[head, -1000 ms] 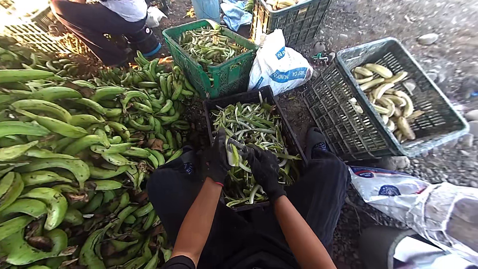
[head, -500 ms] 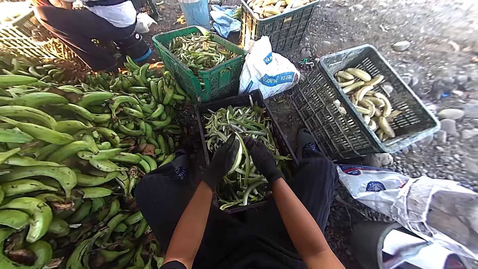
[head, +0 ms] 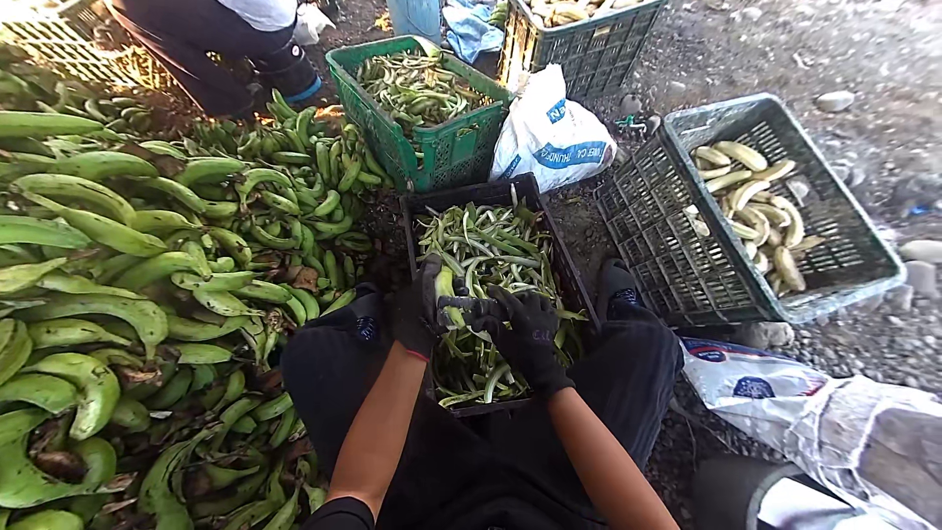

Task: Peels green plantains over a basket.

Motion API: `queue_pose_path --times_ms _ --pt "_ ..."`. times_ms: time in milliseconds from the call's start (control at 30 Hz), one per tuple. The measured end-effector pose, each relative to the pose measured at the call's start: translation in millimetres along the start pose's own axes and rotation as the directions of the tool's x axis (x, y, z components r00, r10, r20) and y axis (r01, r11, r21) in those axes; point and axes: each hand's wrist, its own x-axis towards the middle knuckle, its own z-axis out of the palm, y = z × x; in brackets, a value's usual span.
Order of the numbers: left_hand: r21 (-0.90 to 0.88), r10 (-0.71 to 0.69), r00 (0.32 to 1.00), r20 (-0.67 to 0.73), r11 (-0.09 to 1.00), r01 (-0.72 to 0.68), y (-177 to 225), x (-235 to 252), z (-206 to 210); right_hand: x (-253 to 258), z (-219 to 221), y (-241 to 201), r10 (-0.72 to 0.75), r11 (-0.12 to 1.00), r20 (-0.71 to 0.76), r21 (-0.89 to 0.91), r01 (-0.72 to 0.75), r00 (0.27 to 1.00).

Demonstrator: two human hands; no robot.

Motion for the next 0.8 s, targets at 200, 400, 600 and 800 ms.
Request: queue_pose_path --times_ms 200,400,600,800 --pt "0.665 0.351 0.936 0.022 0.694 -0.276 1 -7 23 28 0 -15 0.260 0.901 0.366 0.241 -0.361 0.894" --pt "0.763 0.313 0.934 0.174 0.557 -0.329 5 -23 31 39 5 -8 0.210 0.893 0.392 0.297 -0.339 0.896" --pt "0.547 0.208 0.971 0.117 0.802 -0.238 -1 -22 21 43 2 -11 0.297 0.867 0.298 0.313 -0.387 0.907" --pt "0.053 0.122 0.983 0.135 0.990 -0.130 6 -1 -17 10 1 6 -0.007 0.987 0.245 0.155 -0.032 0.969"
